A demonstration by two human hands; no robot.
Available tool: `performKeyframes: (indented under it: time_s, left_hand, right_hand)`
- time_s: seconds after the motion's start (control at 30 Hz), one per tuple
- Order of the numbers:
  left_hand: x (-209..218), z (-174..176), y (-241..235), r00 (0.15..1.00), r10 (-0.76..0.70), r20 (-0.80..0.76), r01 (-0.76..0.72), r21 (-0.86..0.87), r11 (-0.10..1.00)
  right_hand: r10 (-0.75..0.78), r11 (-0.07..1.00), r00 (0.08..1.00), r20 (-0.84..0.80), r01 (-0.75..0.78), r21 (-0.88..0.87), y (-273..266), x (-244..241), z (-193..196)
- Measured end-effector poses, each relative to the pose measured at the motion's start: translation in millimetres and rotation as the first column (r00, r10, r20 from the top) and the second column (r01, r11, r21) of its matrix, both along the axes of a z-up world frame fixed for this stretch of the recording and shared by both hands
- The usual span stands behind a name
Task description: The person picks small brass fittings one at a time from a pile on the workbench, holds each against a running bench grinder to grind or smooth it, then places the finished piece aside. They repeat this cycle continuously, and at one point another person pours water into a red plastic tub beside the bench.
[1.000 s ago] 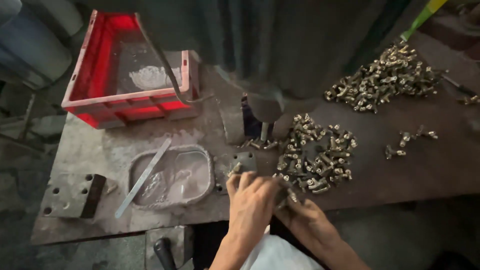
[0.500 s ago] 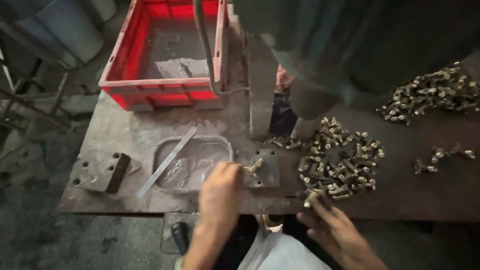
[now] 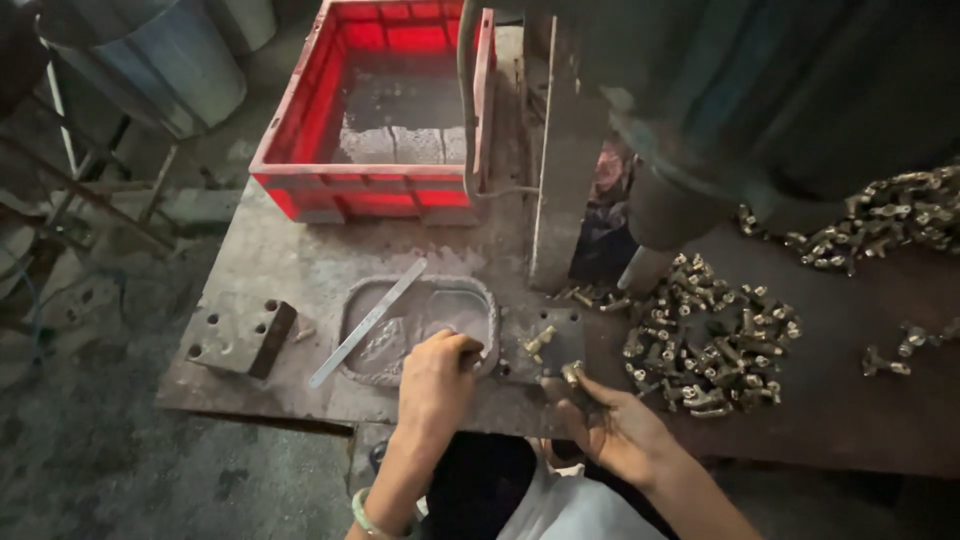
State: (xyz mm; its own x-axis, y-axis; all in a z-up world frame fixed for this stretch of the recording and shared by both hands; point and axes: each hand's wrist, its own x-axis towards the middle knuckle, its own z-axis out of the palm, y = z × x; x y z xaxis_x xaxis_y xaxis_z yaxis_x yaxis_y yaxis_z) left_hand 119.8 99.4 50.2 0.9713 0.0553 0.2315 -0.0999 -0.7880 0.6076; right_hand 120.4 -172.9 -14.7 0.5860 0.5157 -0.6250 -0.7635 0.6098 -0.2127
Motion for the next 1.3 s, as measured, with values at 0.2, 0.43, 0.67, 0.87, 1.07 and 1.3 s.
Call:
performKeyframes:
  time_s: [0.2, 0.43, 0.67, 0.87, 1.07, 1.3]
  left_hand:
    - [1, -5, 29, 0.964, -0.099, -0.247, -0.123, -0.744, 0.657]
    - [-14, 36, 1, 0.936, -0.246, -0.251, -0.121, -0.887, 0.445]
    - [-30, 80, -59, 0.984, -0.097, 0.149, 0.132, -0.246, 0.96]
    - [-13, 82, -123, 0.979, -0.044, 0.199, 0.146, -0.534, 0.833]
    - [1, 89, -128, 0.99, 0.052, 0.127, 0.07, -0.79, 0.609]
    - [-14, -35, -155, 0.961, -0.154, 0.229, 0.219, -0.293, 0.931]
  right_hand:
    - [0.225, 0.921, 0.928, 0.297, -0.103, -0.376, 35, -10, 76]
    - [0.587, 0.622, 0.584, 0.561, 0.119, -0.774, 50, 0, 63]
    - [0.642, 0.585, 0.371, 0.671, 0.329, -0.741, 25, 0, 70]
    - [0.076, 0.735, 0.638, 0.766, 0.483, -0.476, 7, 23, 71]
    - [0.182, 0.505, 0.56, 0.808, 0.652, -0.566, -1, 32, 44]
    - [0.001, 0.653, 0.56, 0.828, 0.627, -0.425, 31, 27, 110]
